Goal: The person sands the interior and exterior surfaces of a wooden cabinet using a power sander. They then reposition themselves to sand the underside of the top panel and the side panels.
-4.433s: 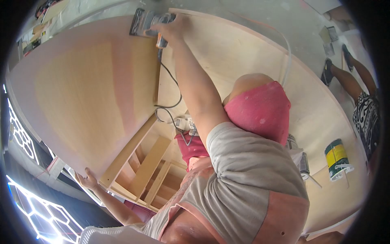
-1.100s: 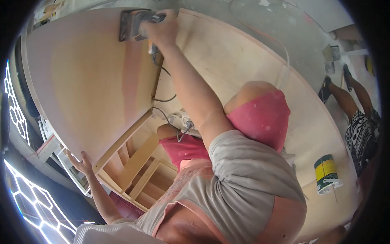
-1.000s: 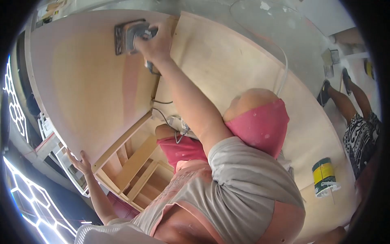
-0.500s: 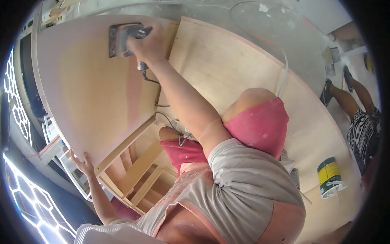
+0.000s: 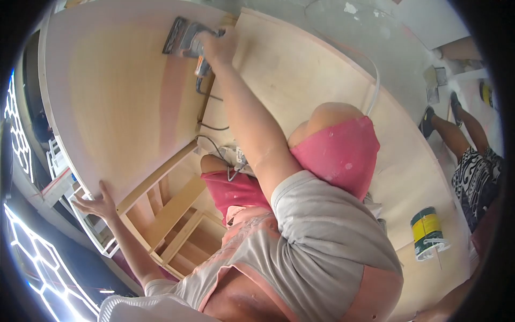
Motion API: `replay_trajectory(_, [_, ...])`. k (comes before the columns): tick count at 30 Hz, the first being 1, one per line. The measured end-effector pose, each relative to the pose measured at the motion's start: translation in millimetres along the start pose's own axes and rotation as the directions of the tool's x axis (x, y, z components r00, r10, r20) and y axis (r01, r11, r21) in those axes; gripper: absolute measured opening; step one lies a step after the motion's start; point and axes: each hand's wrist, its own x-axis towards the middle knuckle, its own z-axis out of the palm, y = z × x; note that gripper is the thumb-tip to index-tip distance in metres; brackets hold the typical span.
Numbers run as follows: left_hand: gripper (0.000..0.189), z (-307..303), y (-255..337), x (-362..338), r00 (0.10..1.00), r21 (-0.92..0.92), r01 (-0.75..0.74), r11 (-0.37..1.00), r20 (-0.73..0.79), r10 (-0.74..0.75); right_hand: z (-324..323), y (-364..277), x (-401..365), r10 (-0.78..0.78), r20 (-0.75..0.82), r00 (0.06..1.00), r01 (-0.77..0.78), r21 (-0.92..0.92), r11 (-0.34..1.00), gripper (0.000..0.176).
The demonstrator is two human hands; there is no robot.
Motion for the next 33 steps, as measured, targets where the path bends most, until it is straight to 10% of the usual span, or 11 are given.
replay_trajectory(2, [0.083, 7.1, 68.8, 1.2, 0.967, -0.014, -0.177, 0.984, -0.187, 0.172, -0.6, 9.6, -26.8, 0.009, 0.033, 0.999, -0.009, -0.004, 1.000, 0.045])
replay_trajectory(3, [0.080, 11.0, 130.6, 4.1, 0.985, -0.442, -0.132, 0.887, -0.156, 0.069, -1.1, 15.0, -39.8, 0.041, 0.060, 0.997, -0.042, 0.013, 0.999, 0.045])
replay_trajectory(5, [0.079, 31.7, 204.6, -5.9, 0.914, -0.630, 0.144, 0.763, 0.380, 0.141, -3.7, 29.2, -62.2, 0.070, 0.092, 0.993, -0.072, 0.016, 0.997, 0.046])
replay_trajectory(7, [0.069, 63.0, 264.2, 12.4, 0.822, -0.687, 0.256, 0.680, 0.525, 0.221, -3.3, 40.2, -76.0, 0.189, 0.167, 0.968, -0.199, 0.047, 0.979, 0.051])
replay_trajectory(9, [0.062, 89.9, 292.4, 37.2, 0.437, -0.459, 0.522, 0.719, 0.868, 0.237, 0.2, 38.6, -73.2, 0.185, 0.140, 0.973, -0.194, 0.051, 0.980, 0.051])
replay_trajectory(11, [0.057, 140.4, 308.9, 34.2, 0.692, -0.734, 0.406, 0.544, 0.636, 0.342, -1.9, 32.7, -61.0, 0.184, 0.121, 0.976, -0.190, 0.042, 0.981, 0.050])
replay_trajectory(22, [0.054, 136.5, 367.2, 133.1, 0.621, -0.652, 0.282, 0.703, 0.683, 0.385, -1.0, -22.1, 26.5, 0.116, 0.071, 0.991, -0.135, 0.390, 0.911, 0.062])
replay_trajectory(33, [0.051, 138.7, 352.6, 112.9, 0.214, -0.474, 0.287, 0.833, 0.879, 0.426, -12.3, 7.3, 0.1, 0.487, 0.243, 0.839, -0.535, 0.198, 0.822, 0.035])
